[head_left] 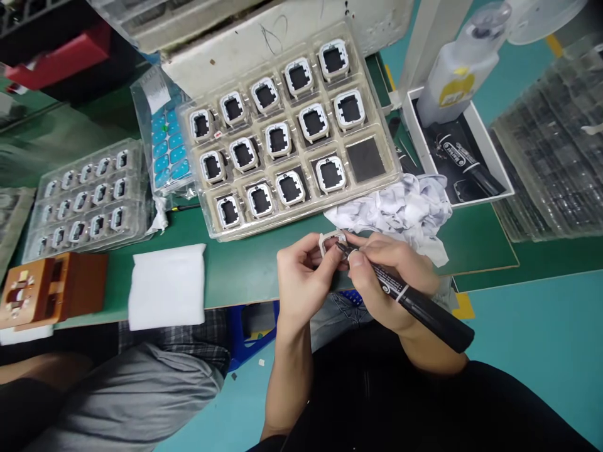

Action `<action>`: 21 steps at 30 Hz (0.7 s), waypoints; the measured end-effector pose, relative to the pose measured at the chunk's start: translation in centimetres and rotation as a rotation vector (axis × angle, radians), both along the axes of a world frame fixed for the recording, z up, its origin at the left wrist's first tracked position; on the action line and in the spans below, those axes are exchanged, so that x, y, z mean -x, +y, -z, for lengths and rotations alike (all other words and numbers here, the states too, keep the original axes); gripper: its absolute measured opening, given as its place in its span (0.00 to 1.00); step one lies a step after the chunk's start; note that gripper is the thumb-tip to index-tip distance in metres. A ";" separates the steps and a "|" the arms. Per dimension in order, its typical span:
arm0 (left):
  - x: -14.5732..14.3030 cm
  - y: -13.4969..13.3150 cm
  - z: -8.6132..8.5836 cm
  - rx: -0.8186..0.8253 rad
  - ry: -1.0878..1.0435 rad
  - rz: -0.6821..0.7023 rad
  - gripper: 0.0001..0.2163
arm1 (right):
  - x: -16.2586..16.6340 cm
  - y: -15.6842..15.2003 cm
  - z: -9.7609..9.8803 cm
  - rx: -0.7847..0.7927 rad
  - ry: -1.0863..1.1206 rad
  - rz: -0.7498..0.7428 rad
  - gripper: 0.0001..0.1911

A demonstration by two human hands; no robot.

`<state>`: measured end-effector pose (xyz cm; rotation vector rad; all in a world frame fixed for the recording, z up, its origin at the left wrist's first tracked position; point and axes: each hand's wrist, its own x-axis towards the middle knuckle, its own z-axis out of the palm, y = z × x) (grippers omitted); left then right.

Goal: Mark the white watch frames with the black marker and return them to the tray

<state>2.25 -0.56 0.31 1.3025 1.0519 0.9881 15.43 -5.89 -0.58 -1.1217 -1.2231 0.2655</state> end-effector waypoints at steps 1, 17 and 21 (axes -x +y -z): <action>0.0 0.0 0.0 0.004 -0.009 0.002 0.06 | 0.0 0.0 0.0 0.008 -0.009 0.005 0.09; 0.0 0.2 -1.3 0.224 -0.073 0.040 0.08 | 0.2 -0.5 0.5 0.014 0.016 -0.011 0.14; 0.4 0.2 -1.2 0.287 -0.116 0.046 0.10 | 0.3 -0.5 0.6 0.010 0.038 -0.013 0.14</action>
